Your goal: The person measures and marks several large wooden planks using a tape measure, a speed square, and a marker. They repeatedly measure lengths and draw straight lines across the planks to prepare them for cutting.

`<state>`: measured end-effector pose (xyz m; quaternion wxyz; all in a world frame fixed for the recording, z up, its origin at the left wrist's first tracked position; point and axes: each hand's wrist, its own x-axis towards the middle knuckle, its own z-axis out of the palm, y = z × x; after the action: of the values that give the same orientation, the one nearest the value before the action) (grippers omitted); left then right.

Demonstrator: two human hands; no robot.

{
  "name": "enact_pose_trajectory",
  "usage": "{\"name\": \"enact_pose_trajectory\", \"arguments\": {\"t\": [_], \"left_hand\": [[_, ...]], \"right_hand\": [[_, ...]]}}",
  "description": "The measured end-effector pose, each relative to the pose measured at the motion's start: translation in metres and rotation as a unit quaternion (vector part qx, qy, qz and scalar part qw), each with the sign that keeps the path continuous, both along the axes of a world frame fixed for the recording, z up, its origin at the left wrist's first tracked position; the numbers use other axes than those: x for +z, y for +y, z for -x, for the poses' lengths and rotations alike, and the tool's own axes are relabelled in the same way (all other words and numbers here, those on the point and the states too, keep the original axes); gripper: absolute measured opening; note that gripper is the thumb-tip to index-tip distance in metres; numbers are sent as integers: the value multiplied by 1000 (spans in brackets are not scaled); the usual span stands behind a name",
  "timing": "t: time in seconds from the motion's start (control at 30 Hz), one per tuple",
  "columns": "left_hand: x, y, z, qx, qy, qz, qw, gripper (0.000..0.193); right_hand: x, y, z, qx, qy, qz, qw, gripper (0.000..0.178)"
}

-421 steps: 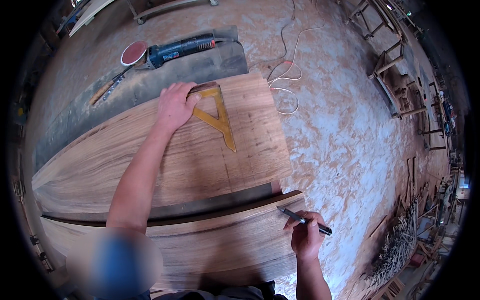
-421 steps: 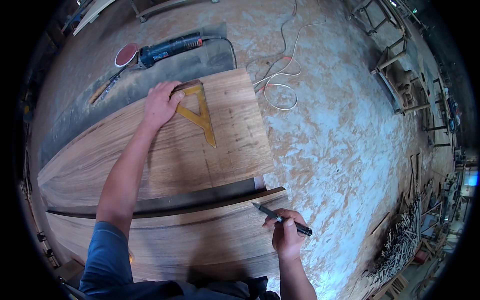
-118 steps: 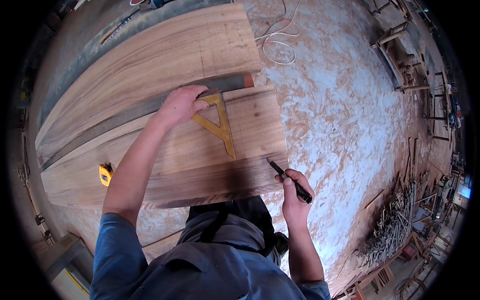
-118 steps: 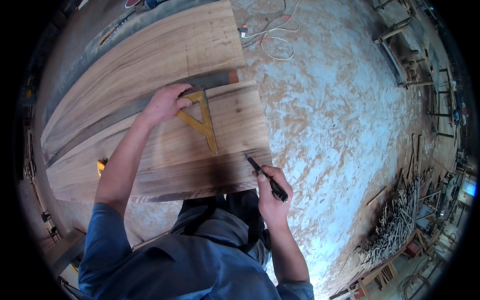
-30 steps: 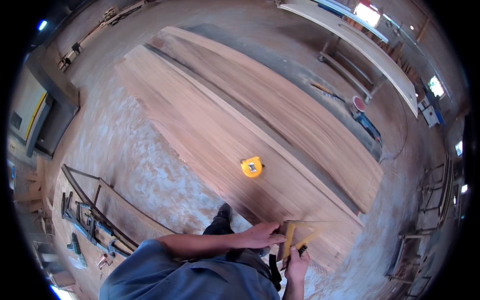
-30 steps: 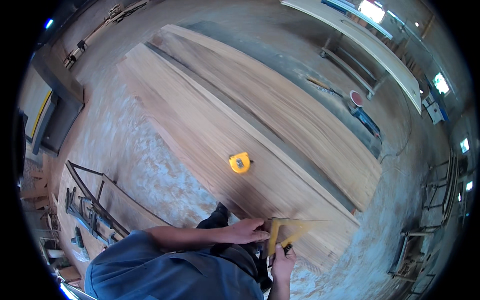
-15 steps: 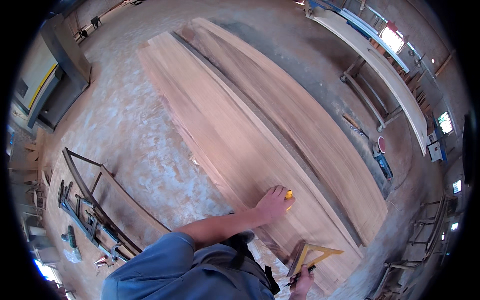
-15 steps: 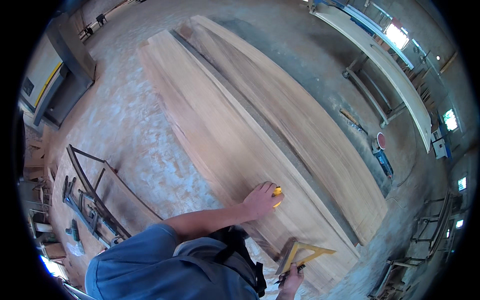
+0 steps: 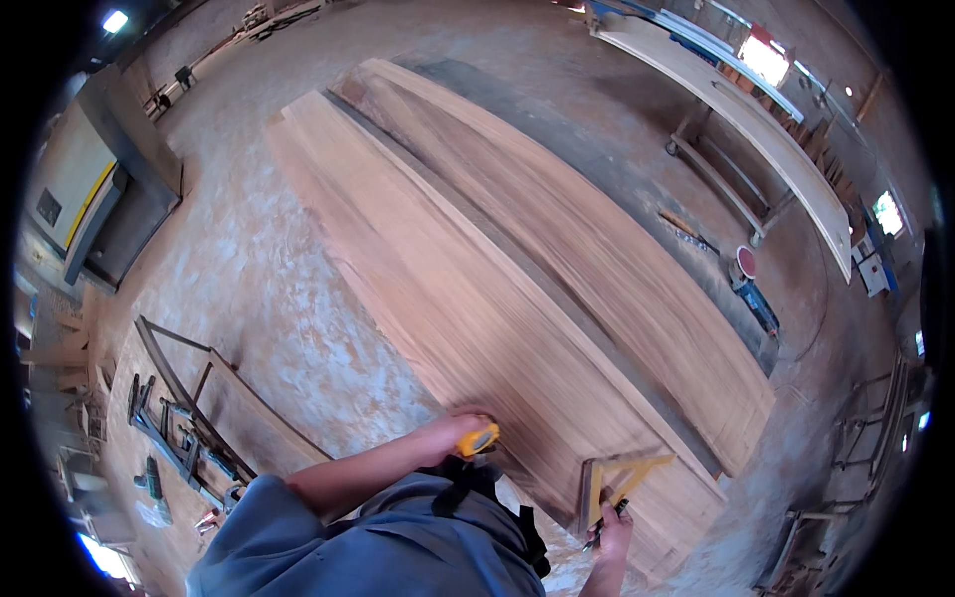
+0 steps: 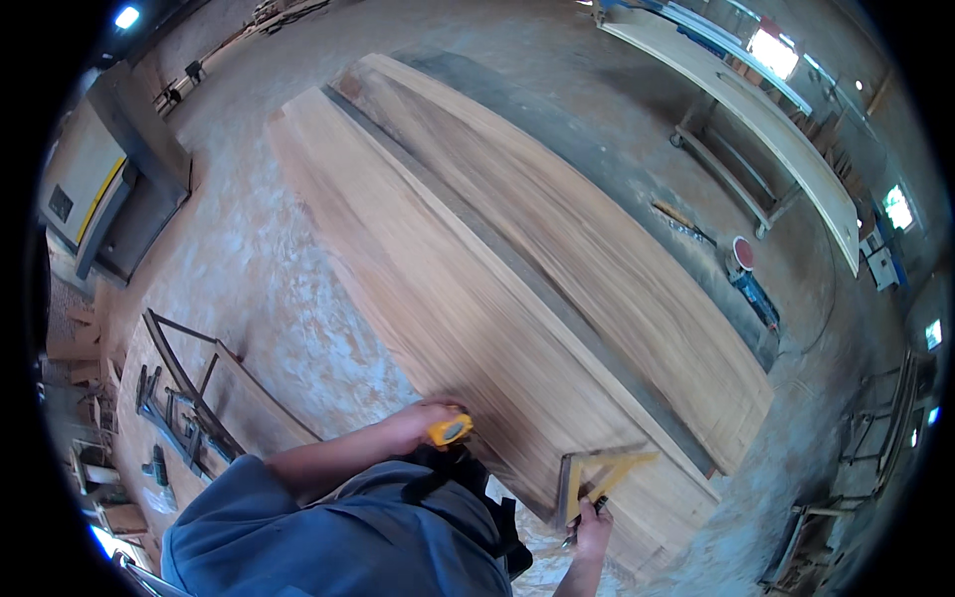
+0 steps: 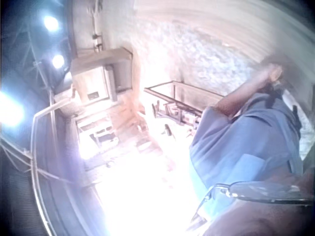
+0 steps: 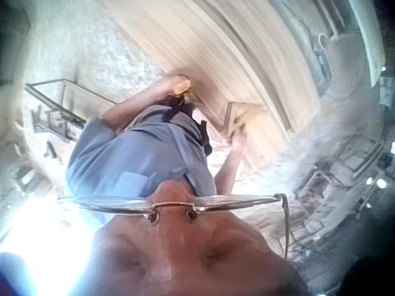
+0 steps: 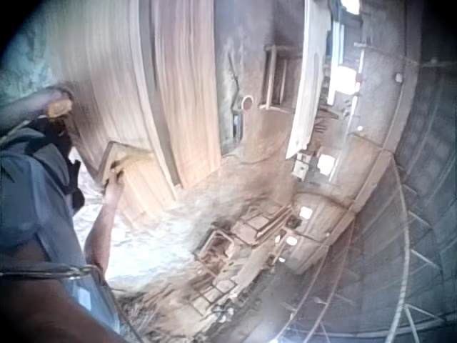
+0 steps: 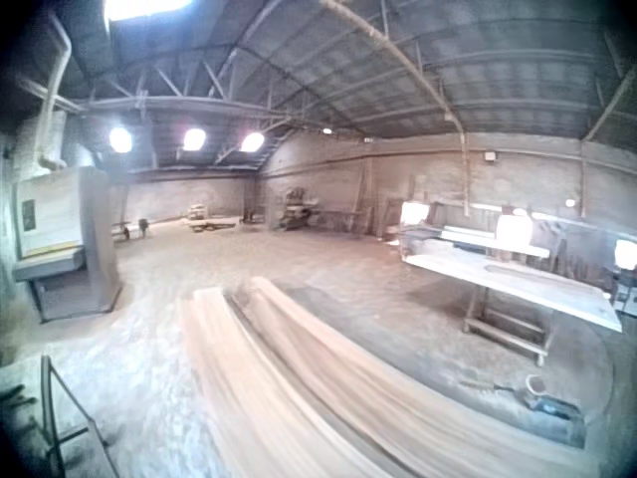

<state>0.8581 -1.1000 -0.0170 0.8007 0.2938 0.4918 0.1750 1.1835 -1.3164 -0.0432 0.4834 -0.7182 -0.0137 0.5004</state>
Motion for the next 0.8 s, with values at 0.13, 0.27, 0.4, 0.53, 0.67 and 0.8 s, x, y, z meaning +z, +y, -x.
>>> {"name": "enact_pose_trajectory", "arguments": {"t": [0.13,0.27,0.4,0.53,0.67,0.8], "left_hand": [[11,-13,25,108,-114,153,976,38],[13,-18,19,170,-167,133,962,45],[17,-13,17,167,-209,161,950,48],[21,-1,28,159,-258,207,930,41],[21,12,49,157,-314,225,909,47],[21,35,78,169,-341,213,900,42]], "right_hand": [[8,17,-2,-64,47,-68,995,12],[6,38,-10,-53,79,-90,991,12],[17,64,-18,-21,38,-65,997,12],[30,113,-32,-10,42,-85,995,13],[28,178,-45,-23,16,-102,994,13],[-2,249,-68,-71,47,-113,990,17]]}}
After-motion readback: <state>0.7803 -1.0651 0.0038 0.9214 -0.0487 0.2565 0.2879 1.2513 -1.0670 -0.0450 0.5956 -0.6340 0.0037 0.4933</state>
